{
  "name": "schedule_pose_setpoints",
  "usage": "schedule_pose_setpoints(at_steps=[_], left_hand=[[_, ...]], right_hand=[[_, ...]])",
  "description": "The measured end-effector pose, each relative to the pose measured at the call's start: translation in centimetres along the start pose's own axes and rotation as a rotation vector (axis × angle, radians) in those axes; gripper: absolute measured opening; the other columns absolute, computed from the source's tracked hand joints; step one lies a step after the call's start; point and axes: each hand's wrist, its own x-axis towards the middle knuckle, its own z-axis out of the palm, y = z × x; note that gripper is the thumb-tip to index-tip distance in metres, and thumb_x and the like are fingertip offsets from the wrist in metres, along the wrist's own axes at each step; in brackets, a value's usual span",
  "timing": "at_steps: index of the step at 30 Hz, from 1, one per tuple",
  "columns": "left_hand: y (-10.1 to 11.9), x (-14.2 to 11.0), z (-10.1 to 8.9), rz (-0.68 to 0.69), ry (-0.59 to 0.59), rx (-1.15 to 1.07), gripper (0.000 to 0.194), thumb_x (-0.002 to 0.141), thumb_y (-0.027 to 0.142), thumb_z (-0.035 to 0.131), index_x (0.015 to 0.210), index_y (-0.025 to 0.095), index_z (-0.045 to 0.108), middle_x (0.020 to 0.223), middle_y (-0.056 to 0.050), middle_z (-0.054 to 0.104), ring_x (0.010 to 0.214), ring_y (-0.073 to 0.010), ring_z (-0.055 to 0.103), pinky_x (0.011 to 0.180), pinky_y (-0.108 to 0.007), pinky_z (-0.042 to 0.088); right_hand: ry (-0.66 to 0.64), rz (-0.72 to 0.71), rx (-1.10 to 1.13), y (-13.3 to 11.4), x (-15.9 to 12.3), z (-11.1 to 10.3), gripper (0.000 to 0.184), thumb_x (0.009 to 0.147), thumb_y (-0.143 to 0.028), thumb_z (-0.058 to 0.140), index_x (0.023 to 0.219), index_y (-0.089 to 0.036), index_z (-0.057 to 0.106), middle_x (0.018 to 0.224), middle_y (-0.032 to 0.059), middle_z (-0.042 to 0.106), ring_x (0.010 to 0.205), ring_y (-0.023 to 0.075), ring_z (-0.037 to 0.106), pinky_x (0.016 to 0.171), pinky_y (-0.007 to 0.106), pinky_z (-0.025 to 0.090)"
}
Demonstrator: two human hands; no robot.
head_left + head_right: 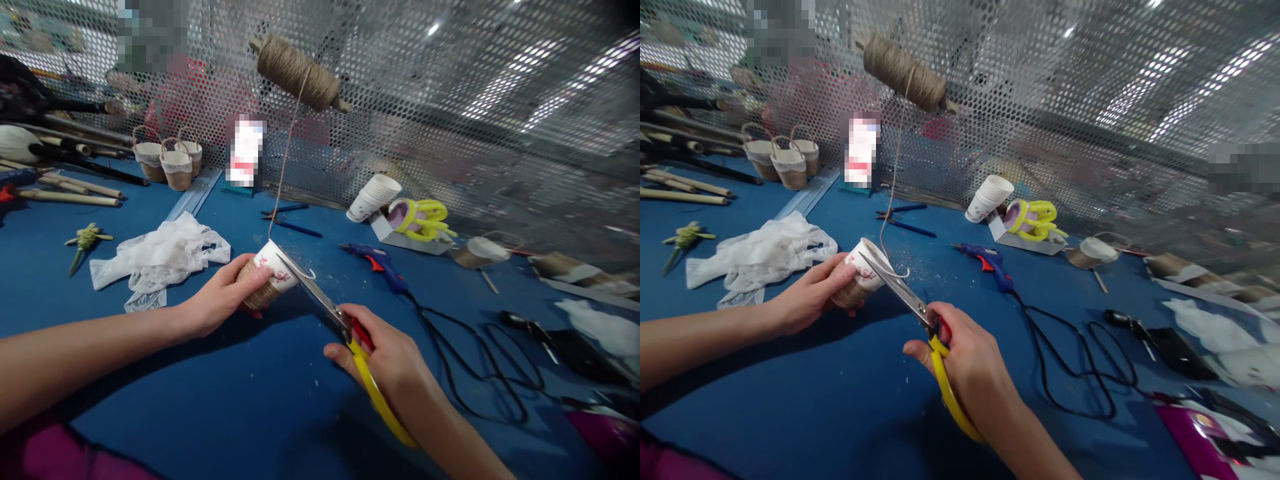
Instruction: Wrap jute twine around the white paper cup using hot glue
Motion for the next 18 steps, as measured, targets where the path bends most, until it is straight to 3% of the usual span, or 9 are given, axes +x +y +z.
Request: schedule_pose_setpoints(at_steps=[9,18], left_hand=[[-0.15,0.19,-0.08,0.012,0.031,-0.008,0.036,0.08,0.044,0.052,0.103,0.016,0.047,0.083,-0.004,0.057,0.064,-0.0115,0.055,0.054,-0.022,0.047],[0.2,0.25,-0.31,-0.006,0.023,-0.092,0.042,0.075,0.048,0.056,0.102,0.016,0.049,0.084,-0.005,0.059,0.068,-0.0152,0.058,0.057,-0.027,0.051]], right_hand=[[-0.037,0.02,0.001,-0.41,-0.03,-0.41,0.025,0.072,-0.042,0.054,0.084,-0.02,0.059,0.057,-0.0012,0.055,0.047,0.0117,0.05,0.045,0.021,0.041],[-0.012,0.021,-0.003,-0.16,-0.13,-0.44,0.034,0.073,-0.048,0.053,0.087,-0.019,0.06,0.056,-0.001,0.057,0.046,0.012,0.051,0.045,0.022,0.042]])
